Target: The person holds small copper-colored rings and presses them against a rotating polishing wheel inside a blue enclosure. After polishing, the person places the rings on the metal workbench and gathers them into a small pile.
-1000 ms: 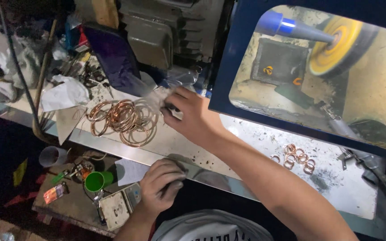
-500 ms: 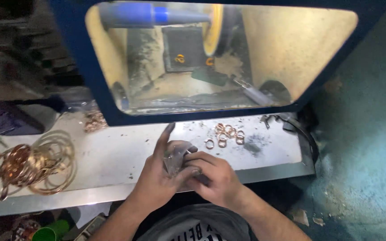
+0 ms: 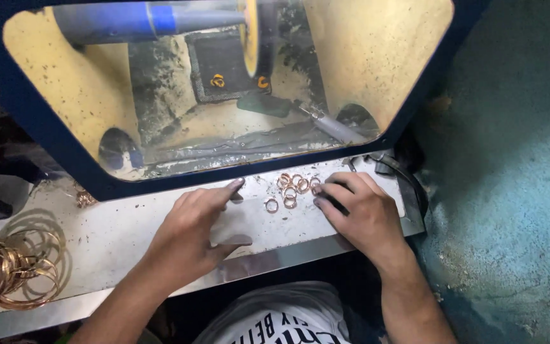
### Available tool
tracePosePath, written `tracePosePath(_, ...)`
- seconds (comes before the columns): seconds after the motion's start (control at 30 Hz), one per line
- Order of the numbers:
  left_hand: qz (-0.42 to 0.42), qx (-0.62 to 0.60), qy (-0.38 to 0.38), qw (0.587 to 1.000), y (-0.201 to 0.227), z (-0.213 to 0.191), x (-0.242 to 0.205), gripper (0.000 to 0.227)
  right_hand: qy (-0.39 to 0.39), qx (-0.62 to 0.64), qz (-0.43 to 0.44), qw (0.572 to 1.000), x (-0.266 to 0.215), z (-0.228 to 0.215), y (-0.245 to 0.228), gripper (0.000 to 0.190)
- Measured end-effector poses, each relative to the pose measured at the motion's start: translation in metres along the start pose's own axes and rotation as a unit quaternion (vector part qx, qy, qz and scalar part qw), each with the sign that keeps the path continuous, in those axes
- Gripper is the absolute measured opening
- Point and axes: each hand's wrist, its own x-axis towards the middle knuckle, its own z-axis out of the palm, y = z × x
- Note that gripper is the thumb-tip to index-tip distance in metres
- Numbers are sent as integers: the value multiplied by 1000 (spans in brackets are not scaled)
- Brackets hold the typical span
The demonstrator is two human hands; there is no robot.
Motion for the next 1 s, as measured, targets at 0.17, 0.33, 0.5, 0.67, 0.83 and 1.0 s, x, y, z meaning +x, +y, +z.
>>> tracePosePath(0.17, -40, 8, -58, 998, -2, -4, 9, 103, 25, -10, -49, 998, 7, -6, 2, 21)
tracePosePath(0.33, -153, 43, -142, 977, 11, -14, 28, 98, 22, -86, -65, 994, 10, 5, 8, 14)
tracePosePath(0.5, -71, 10, -46, 996, 16, -18, 39, 88, 15, 97, -16, 995, 10, -9, -1, 16)
tracePosePath(0.67, -57, 2, -34, 998, -8, 5, 30, 64, 87, 310, -98, 942, 25, -16, -31, 8)
tracePosePath(0.83, -48, -14, -28, 998, -2, 0, 27, 77, 92, 314, -174, 929, 43, -24, -51, 9)
tracePosePath(1.0, -42, -5, -37, 998, -27, 1, 16, 82, 24, 136, -89, 986, 32, -6, 0, 15)
